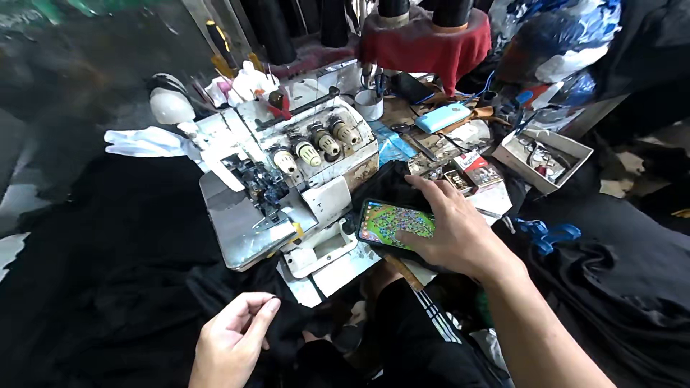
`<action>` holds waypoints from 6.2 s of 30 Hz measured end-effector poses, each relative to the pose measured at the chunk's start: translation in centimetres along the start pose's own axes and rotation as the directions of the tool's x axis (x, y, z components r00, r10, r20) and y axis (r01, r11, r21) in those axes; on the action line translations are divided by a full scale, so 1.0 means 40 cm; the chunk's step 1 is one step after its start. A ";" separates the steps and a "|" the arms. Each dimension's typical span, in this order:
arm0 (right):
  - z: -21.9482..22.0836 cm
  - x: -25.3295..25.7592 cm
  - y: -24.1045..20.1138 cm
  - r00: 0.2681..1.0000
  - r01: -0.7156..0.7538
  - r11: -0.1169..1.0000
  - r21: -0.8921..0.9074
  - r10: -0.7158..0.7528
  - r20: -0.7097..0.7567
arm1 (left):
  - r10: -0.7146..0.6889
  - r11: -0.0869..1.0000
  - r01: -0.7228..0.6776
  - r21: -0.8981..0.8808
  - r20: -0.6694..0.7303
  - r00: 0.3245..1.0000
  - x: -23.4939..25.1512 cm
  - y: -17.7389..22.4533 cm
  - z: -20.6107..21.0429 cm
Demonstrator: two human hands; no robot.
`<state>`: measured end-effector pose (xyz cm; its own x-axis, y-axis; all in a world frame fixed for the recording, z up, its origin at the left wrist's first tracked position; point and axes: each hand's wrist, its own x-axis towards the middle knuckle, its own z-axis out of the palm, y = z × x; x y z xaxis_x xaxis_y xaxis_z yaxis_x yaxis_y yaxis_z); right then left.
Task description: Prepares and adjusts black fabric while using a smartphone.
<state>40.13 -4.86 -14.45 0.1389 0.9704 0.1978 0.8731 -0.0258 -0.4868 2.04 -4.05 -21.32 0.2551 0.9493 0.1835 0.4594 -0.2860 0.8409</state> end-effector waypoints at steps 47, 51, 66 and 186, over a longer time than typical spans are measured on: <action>0.016 -0.018 0.014 1.000 -0.005 1.000 0.001 0.005 -0.006 | 0.015 1.000 -0.014 0.007 -0.028 0.999 -0.001 -0.001 0.007; -0.009 -0.032 0.017 0.998 0.025 0.996 0.080 -0.020 -0.059 | 0.022 1.000 -0.022 -0.001 -0.036 0.999 -0.004 -0.002 0.008; 0.004 -0.131 0.076 0.981 -0.001 0.936 0.353 0.069 -0.182 | 0.037 0.999 -0.037 0.017 -0.030 0.999 -0.006 -0.003 0.006; 0.060 -0.148 0.028 0.948 0.034 0.882 0.470 0.120 -0.295 | 0.110 0.993 -0.106 0.057 -0.080 0.991 -0.018 -0.011 0.020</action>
<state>39.17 -10.06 -18.21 0.3748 0.8455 0.3803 0.5555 0.1236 -0.8223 2.35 -4.72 -22.23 0.2353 0.9195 0.3150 0.4776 -0.3916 0.7865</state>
